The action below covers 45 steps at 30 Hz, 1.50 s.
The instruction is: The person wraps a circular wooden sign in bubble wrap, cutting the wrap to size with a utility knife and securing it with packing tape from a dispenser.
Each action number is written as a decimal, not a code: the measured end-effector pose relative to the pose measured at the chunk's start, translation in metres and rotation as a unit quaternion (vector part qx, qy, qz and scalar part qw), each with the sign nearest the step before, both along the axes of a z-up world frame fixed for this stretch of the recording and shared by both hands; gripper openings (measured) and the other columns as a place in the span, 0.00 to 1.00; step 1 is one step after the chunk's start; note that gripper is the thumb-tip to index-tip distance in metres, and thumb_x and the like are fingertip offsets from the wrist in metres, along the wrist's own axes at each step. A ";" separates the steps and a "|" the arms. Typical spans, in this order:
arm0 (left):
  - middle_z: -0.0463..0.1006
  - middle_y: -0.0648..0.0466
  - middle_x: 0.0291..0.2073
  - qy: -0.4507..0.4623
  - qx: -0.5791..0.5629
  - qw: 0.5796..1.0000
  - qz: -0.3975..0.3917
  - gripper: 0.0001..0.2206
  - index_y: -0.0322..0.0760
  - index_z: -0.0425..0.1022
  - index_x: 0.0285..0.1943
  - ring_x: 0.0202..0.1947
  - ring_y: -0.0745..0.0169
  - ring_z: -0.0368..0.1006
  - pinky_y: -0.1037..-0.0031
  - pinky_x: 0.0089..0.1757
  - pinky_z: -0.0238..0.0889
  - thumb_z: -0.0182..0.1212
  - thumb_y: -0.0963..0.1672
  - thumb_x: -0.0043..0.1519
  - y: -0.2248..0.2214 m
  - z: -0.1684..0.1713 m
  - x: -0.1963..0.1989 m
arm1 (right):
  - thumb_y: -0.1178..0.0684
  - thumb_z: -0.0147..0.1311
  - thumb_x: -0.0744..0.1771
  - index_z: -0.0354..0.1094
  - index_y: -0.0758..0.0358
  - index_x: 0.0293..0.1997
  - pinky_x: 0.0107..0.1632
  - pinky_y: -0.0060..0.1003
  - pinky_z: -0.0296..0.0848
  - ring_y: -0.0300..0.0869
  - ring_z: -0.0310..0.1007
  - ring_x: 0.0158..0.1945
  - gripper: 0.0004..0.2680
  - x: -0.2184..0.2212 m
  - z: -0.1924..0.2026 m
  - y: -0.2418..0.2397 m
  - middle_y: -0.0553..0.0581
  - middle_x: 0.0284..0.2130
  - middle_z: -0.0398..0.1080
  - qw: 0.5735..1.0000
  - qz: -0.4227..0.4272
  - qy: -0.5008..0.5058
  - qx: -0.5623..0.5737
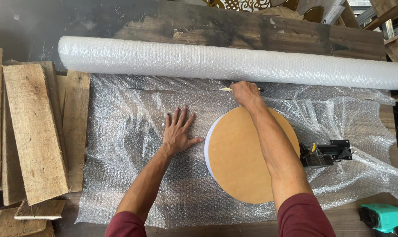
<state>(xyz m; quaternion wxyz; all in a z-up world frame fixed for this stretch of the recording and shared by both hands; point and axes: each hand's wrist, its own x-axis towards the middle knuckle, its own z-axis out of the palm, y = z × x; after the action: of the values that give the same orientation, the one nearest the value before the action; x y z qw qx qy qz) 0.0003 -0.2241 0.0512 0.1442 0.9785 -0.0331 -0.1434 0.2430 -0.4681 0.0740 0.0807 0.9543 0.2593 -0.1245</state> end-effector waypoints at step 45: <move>0.42 0.44 0.80 -0.053 -0.039 0.994 0.082 0.49 0.48 0.48 0.81 0.79 0.39 0.37 0.42 0.69 0.41 0.44 0.70 0.55 0.025 -0.021 -0.012 | 0.48 0.44 0.68 0.70 0.68 0.44 0.54 0.63 0.73 0.67 0.73 0.53 0.12 -0.022 -0.034 0.050 0.72 0.46 0.71 0.987 0.005 0.074 0.143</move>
<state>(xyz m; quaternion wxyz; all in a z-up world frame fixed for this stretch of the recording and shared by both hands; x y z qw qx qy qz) -0.0114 -0.1992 0.0301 0.1915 0.9778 0.0337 -0.0777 0.2214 -0.4177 0.0403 -0.0753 0.9429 0.2841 -0.1565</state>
